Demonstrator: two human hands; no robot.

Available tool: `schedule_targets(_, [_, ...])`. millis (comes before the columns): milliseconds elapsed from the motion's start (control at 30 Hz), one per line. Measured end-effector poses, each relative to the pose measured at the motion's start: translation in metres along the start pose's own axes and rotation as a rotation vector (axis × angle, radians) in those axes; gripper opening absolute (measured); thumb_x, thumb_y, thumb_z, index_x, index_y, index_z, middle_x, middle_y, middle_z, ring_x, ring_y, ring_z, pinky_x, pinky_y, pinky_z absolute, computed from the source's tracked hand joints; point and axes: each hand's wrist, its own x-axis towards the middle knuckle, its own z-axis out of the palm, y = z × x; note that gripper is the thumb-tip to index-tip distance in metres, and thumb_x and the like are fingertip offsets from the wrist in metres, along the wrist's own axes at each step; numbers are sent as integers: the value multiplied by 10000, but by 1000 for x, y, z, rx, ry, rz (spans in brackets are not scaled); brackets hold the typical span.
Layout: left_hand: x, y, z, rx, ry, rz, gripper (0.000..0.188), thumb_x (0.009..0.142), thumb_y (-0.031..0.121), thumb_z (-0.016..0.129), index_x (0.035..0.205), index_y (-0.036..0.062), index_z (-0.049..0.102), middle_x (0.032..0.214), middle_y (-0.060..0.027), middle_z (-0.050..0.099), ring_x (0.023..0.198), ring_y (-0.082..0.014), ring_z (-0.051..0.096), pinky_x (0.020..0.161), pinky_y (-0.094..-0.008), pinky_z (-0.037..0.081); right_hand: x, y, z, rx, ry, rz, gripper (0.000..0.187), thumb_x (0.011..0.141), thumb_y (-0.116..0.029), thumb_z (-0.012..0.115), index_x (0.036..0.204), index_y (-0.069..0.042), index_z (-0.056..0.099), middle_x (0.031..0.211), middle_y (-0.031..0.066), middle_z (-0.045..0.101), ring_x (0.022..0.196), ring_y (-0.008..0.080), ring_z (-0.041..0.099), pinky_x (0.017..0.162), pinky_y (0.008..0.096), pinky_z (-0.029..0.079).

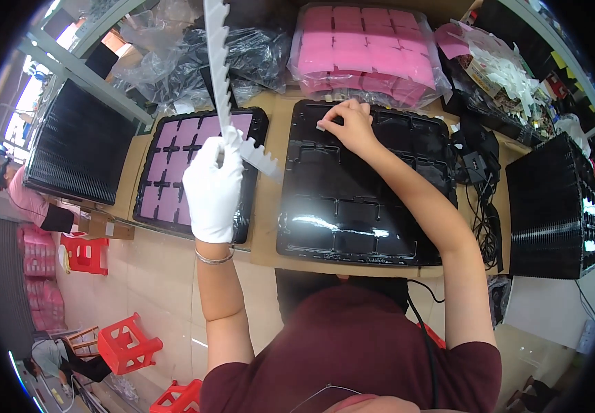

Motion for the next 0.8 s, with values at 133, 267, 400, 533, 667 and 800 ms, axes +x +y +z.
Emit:
schedule_targets(133, [-2,-1,7,-23,-37,-33,321,985,303,650,828,23,652,621,42,530,570,-17,395,500,-208,307,5,1,8,-283,28,26,377,702,-291,848,1012,-127,711,1076,93,562,1104,339,415,903,463,335])
schedule_targets(267, [-1,-3,14,-90,-56,-29,348,991,321,623,840,9,658,595,-55,555,528,-97,449,515,-279,397,-12,-17,-1,22,67,-28,324,882,-237,733,1169,-115,646,1018,50,582,1012,212,540,858,368,430])
schedule_targets(400, [-1,2,21,-37,-100,-23,346,991,320,625,844,9,664,604,-53,571,531,-88,468,516,-271,402,-59,-72,-36,1004,-531,187,223,956,-106,646,1152,-1,641,1030,46,688,957,91,630,842,240,491])
schedule_targets(533, [-4,10,35,-59,-122,7,329,984,305,635,831,15,660,606,-43,585,523,-94,482,516,-266,409,-82,-79,-48,930,-439,320,120,939,-95,669,1010,1,680,998,37,684,903,84,634,819,251,511])
schedule_targets(667, [-9,15,47,-134,-210,12,299,980,283,642,829,26,661,599,-36,587,521,-89,502,515,-262,413,-95,-69,-68,419,48,-309,128,831,-60,758,923,-33,673,939,69,677,827,170,638,742,295,504])
schedule_targets(800, [-15,13,56,-111,-160,42,292,982,282,638,834,33,668,600,-30,597,520,-81,524,516,-254,414,-87,-41,-110,-16,379,-639,196,756,7,766,885,-77,644,900,71,624,871,271,583,784,366,468])
